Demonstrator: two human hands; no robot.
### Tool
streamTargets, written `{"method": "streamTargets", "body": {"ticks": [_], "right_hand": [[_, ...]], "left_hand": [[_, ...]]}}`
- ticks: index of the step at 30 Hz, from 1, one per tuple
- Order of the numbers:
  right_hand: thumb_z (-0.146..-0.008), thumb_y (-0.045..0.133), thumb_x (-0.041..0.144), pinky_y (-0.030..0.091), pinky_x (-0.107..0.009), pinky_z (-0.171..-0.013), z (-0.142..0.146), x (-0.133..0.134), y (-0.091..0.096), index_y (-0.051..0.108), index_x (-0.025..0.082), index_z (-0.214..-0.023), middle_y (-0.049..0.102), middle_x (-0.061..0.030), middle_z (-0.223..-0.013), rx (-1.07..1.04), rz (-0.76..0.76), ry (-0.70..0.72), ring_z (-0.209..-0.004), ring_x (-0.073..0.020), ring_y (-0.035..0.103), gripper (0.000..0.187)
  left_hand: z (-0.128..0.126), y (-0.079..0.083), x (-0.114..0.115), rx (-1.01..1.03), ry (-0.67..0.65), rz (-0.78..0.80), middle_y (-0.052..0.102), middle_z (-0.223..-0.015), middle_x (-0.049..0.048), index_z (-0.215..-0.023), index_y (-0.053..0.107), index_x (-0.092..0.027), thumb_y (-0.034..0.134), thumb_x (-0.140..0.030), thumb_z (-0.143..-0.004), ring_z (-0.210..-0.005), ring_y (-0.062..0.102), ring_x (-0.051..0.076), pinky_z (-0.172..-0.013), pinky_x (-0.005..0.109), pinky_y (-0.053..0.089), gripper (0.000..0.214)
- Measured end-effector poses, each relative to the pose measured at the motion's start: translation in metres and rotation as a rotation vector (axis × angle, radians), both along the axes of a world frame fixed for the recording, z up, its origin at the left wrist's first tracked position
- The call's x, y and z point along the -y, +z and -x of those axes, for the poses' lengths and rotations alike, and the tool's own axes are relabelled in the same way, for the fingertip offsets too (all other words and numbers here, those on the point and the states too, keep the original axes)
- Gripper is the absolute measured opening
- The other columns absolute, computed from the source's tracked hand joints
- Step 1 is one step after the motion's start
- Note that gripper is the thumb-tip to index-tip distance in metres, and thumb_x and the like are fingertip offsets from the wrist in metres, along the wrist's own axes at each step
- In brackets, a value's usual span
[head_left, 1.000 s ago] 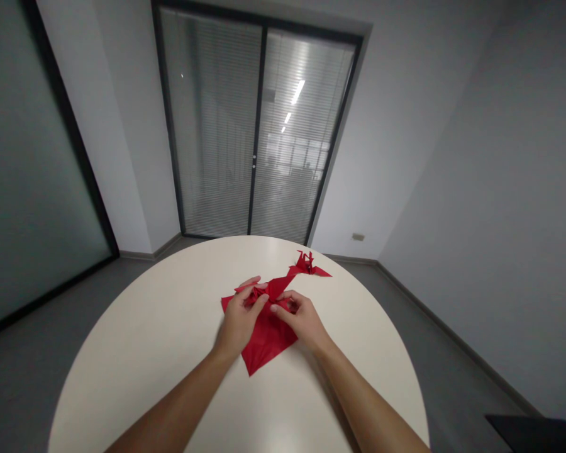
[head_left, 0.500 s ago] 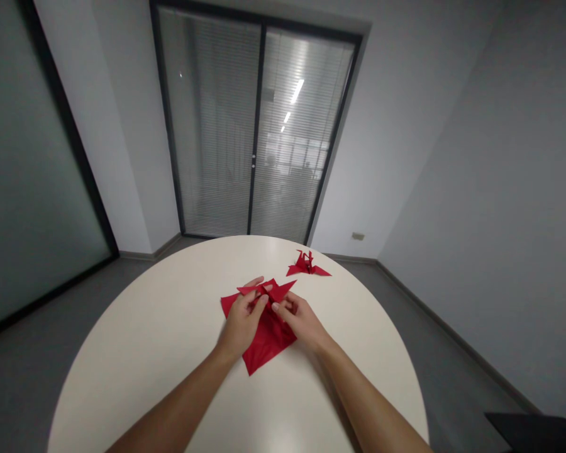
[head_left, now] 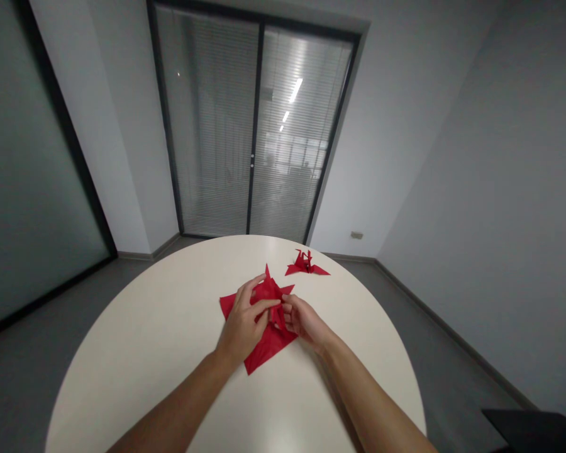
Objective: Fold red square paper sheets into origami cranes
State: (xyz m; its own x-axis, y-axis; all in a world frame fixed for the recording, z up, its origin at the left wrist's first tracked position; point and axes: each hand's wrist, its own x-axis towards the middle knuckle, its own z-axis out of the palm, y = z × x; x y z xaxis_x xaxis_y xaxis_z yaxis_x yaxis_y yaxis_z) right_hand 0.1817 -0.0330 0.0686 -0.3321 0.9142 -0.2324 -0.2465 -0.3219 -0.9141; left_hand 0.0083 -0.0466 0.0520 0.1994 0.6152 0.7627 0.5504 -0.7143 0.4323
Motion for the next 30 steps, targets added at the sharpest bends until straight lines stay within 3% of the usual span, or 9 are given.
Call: {"method": "streamTargets", "body": {"ticks": [3,7,12,16,19,23,30], "right_hand": [[-0.084,0.062,0.039,0.045,-0.017,-0.057,0.000,-0.003,0.000,0.060,0.018,-0.078,0.063,0.0020,-0.066,-0.113,0.045,-0.034,-0.057,-0.0086,0.059,0.021],[-0.083,0.064,0.048,0.047,-0.022,-0.059,0.003,-0.003,-0.003,0.062,0.018,-0.083,0.066,-0.0004,-0.070,-0.133,-0.041,-0.090,-0.062,-0.0132,0.060,0.029],[-0.082,0.066,0.058,0.046,-0.026,-0.062,0.011,-0.003,-0.013,0.058,0.022,-0.087,0.062,0.0030,-0.073,0.052,-0.216,-0.239,-0.066,-0.0151,0.058,0.037],[-0.091,0.058,0.056,0.047,-0.030,-0.075,0.014,0.002,-0.013,0.056,0.022,-0.087,0.061,0.0016,-0.081,0.266,-0.542,-0.265,-0.076,-0.0170,0.057,0.034],[-0.097,0.051,0.047,0.045,-0.033,-0.091,0.015,0.009,-0.009,0.060,0.023,-0.104,0.065,-0.0024,-0.100,0.411,-0.745,-0.197,-0.095,-0.0199,0.059,0.026],[-0.097,0.053,0.039,0.043,-0.036,-0.097,0.016,0.016,-0.007,0.059,0.025,-0.117,0.065,-0.0049,-0.114,0.477,-0.803,-0.077,-0.105,-0.0218,0.059,0.025],[-0.092,0.062,0.041,0.046,-0.035,-0.089,0.014,0.018,0.001,0.066,0.023,-0.100,0.069,-0.0047,-0.100,0.429,-0.777,-0.107,-0.094,-0.0226,0.062,0.021]], "left_hand": [[-0.001,0.001,0.004,-0.119,-0.070,0.015,0.044,-0.149,0.0057,-0.108,0.074,-0.027,0.057,-0.008,-0.088,-0.138,0.040,0.029,-0.114,0.052,0.041,0.033],[-0.003,0.002,0.009,-0.214,-0.180,0.077,0.054,-0.140,0.0070,-0.112,0.073,-0.028,0.059,-0.012,-0.087,-0.133,0.045,0.030,-0.111,0.054,0.043,0.033],[-0.005,0.004,0.006,0.018,-0.190,0.193,0.067,-0.119,0.0072,-0.107,0.069,-0.024,0.049,-0.018,-0.095,-0.118,0.058,0.024,-0.106,0.048,0.046,0.024],[-0.007,-0.001,-0.003,0.362,-0.111,0.329,0.067,-0.102,0.0057,-0.098,0.060,-0.021,0.056,-0.029,-0.094,-0.098,0.066,0.020,-0.093,0.039,0.054,0.010],[-0.008,-0.004,-0.008,0.588,-0.064,0.449,0.066,-0.102,0.0057,-0.105,0.054,-0.021,0.063,-0.038,-0.090,-0.095,0.068,0.021,-0.084,0.034,0.055,0.024],[-0.005,0.001,-0.008,0.633,-0.051,0.512,0.068,-0.091,0.0040,-0.094,0.057,-0.021,0.057,-0.042,-0.093,-0.084,0.067,0.019,-0.077,0.031,0.053,0.021],[-0.006,0.011,-0.004,0.657,-0.145,0.500,0.068,-0.086,0.0031,-0.091,0.061,-0.020,0.061,-0.040,-0.089,-0.081,0.066,0.019,-0.075,0.028,0.053,0.020]]}}
